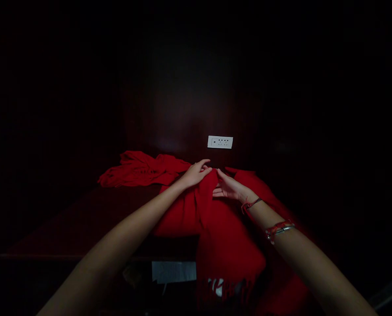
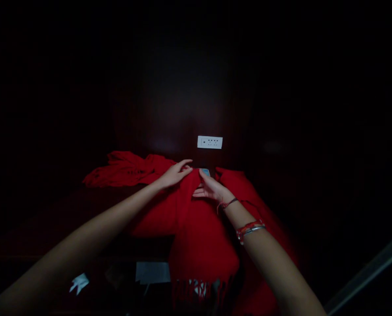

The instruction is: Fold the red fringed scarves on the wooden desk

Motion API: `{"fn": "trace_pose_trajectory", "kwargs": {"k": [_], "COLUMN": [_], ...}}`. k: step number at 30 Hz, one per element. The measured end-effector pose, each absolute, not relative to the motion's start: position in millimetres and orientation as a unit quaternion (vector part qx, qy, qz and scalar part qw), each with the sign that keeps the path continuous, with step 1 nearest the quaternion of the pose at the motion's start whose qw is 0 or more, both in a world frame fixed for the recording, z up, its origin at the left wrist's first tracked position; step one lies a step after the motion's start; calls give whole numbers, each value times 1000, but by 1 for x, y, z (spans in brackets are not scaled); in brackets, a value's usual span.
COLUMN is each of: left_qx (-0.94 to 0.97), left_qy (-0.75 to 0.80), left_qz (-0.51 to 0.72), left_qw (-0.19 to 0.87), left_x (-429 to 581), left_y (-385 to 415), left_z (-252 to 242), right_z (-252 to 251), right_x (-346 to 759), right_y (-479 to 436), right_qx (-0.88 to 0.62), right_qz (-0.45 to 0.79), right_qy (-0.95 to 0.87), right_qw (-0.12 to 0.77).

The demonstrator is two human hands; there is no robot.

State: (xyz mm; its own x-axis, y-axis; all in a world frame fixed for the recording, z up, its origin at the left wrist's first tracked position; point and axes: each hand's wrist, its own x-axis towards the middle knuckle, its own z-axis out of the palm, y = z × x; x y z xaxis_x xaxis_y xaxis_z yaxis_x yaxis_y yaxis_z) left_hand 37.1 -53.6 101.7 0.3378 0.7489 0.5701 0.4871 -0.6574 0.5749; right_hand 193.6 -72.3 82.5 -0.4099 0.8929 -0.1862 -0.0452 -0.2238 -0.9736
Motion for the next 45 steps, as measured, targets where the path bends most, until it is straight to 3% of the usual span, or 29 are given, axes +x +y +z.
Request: {"fn": "trace_pose_trajectory", "kwargs": {"k": [6, 10, 15, 20, 22, 25, 29, 32, 37, 40, 42, 45], "left_qx": [779, 805, 824, 847, 851, 848, 849, 838, 831, 833, 836, 839], "left_qy": [504, 496, 388, 373, 394, 418, 437, 468, 495, 500, 497, 485], "left_qz": [360, 253, 310, 340, 332, 321, 294, 279, 253, 237, 232, 244], "left_qw": [95, 202, 271, 166, 102, 58, 39, 32, 13, 7, 2, -30], "left_x": [0, -14, -1, 2, -1, -3, -1, -2, -6, -7, -6, -4], "left_y": [-39, -38, -41, -36, -33, -30, -28, -26, -22, -22, -24, -29], "left_z": [70, 54, 49, 32, 22, 9, -2, -8, -13, -13, -11, -4], "right_z": [54, 50, 54, 51, 50, 49, 40, 36, 54, 65, 67, 65], "right_x": [210, 208, 213, 242, 247, 241, 223, 223, 262, 289, 296, 287], "right_y": [-56, -42, -31, -21, -23, -35, -52, -55, -59, -65, -66, -64], "right_qx": [-483, -447, -353, -467, -523, -475, -371, -382, -351, -333, -344, -386], "right_qz": [592, 602, 552, 502, 412, 212, 107, 140, 361, 465, 478, 396], "right_qy": [-465, -467, -529, -575, -584, -695, -856, -857, -749, -726, -732, -754], "right_qw": [448, 468, 539, 446, 464, 497, 344, 317, 430, 382, 342, 356]}}
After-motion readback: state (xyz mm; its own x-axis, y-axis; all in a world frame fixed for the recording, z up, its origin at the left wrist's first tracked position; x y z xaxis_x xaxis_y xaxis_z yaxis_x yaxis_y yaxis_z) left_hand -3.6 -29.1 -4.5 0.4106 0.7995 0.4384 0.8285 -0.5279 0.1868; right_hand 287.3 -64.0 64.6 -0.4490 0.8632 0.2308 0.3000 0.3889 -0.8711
